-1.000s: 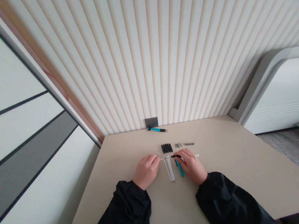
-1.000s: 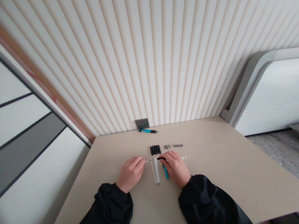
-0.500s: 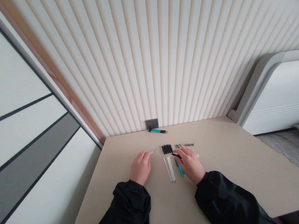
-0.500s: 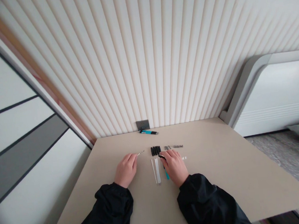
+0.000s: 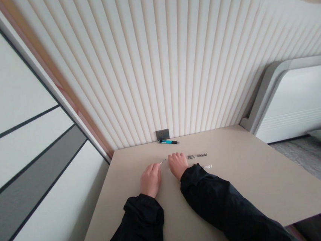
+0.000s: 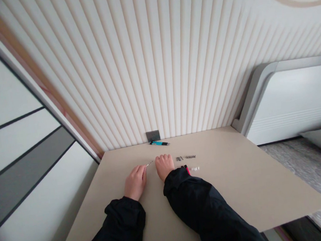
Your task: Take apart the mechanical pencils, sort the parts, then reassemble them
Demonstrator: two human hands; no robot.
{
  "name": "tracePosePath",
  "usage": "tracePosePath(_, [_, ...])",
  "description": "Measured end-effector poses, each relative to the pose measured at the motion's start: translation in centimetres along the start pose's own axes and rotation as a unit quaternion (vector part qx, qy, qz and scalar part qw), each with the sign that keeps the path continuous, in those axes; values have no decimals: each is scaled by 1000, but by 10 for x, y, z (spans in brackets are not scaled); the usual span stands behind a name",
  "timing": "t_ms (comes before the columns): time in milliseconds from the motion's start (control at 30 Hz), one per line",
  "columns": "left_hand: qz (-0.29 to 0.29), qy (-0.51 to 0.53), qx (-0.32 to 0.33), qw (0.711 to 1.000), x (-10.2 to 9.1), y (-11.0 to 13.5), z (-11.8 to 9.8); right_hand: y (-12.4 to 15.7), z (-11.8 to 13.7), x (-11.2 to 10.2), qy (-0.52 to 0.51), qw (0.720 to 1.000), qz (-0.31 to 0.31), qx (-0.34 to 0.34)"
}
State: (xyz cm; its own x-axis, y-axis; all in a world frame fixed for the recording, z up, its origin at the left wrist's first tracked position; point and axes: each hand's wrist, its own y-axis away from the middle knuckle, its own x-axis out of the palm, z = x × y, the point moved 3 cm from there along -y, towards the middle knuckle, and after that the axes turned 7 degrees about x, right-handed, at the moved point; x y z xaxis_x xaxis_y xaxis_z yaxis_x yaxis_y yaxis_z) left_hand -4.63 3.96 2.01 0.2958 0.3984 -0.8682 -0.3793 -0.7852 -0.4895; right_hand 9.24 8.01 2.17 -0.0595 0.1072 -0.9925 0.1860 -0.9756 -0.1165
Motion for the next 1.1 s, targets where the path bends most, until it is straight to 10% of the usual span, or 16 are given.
tracePosePath(333, [14, -19, 20, 1000, 8, 1, 2, 4, -5, -2, -8, 1000, -13, 10])
tracePosePath(567, [41, 11, 79, 996, 10, 0, -10, 63, -38, -29, -116, 983, -140, -39])
tracePosePath(1100, [84, 55, 193, 976, 12, 0, -45, 92, -67, -3, -256, 952, -163, -44])
